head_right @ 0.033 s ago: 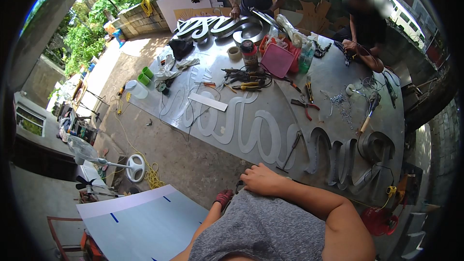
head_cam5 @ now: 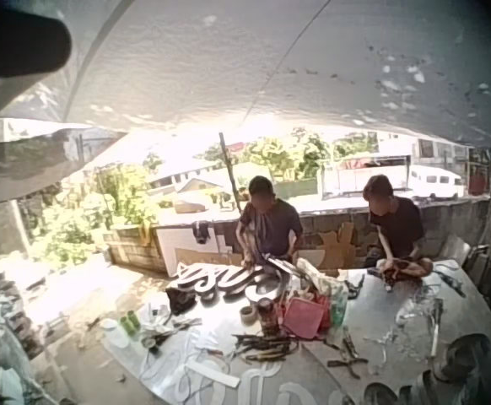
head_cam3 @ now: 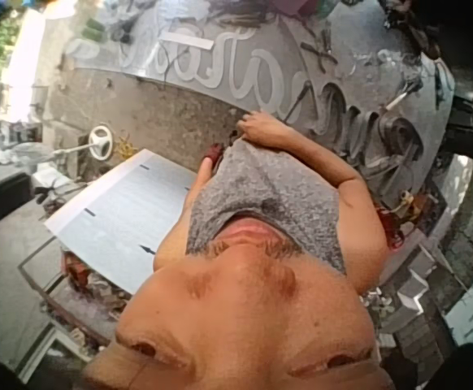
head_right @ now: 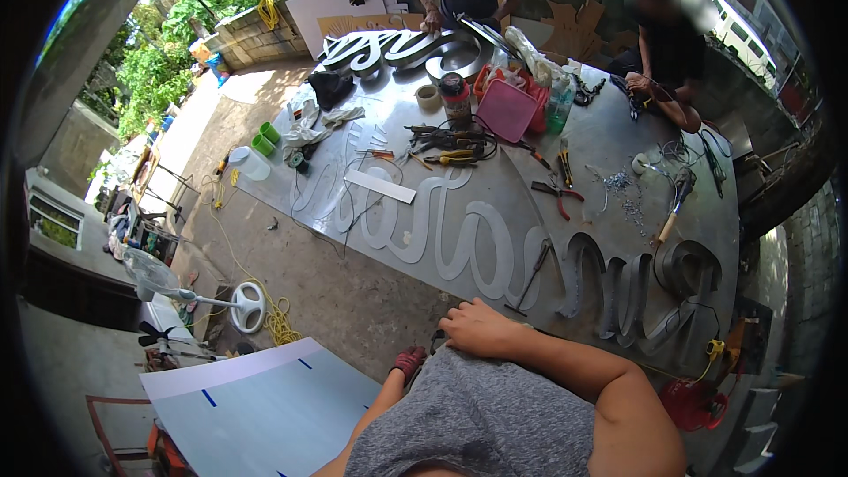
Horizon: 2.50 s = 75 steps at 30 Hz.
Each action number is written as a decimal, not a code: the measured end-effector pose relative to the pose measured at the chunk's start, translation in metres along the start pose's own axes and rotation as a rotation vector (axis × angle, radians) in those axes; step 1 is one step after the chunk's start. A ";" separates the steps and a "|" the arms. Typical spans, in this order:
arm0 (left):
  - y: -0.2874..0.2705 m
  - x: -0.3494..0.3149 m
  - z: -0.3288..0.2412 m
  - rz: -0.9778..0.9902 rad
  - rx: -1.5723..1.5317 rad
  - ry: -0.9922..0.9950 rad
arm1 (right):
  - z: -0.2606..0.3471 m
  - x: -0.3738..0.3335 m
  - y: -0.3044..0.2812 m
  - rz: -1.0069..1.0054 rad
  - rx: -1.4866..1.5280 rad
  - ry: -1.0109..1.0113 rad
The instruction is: Manually cleaning, prepping, or assembling metal channel letters for a sign at a workbench.
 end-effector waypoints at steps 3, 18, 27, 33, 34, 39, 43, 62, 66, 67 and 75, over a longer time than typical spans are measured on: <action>0.000 0.000 -0.003 0.010 0.016 -0.005 | 0.000 0.000 0.000 0.008 -0.007 0.007; 0.002 0.000 -0.003 0.001 0.014 -0.005 | 0.002 -0.004 0.003 -0.012 -0.029 -0.001; 0.003 -0.015 -0.019 -0.027 0.100 0.024 | 0.003 -0.006 0.003 0.016 -0.027 0.010; 0.003 -0.020 -0.023 -0.030 0.117 0.029 | 0.003 -0.008 0.001 0.000 -0.030 0.015; 0.004 -0.019 -0.025 -0.023 0.137 0.028 | 0.002 -0.009 0.002 -0.009 -0.029 0.015; 0.004 0.006 0.006 -0.011 0.007 0.009 | 0.004 -0.006 0.003 0.007 -0.030 -0.002; 0.006 0.011 0.007 -0.014 0.011 0.007 | 0.003 -0.008 0.002 -0.004 -0.016 0.006; 0.010 0.004 0.009 -0.019 0.078 0.029 | 0.005 -0.016 0.005 -0.004 0.003 0.021; 0.012 0.002 0.002 0.005 0.115 0.050 | 0.003 -0.019 0.007 -0.026 -0.002 0.021; 0.013 0.003 0.002 0.015 0.090 0.037 | 0.003 -0.019 0.007 -0.011 -0.002 0.030; 0.017 0.018 0.014 0.017 -0.022 0.027 | 0.002 -0.020 0.006 -0.010 0.003 0.033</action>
Point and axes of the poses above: each hand's wrist, its own x-axis towards the middle knuckle, its own y-axis out of the palm, z = x × y, the point moved 4 cm from there along x, towards the middle knuckle, and after that the axes turned 8 degrees about -y, right-handed, at the moved point
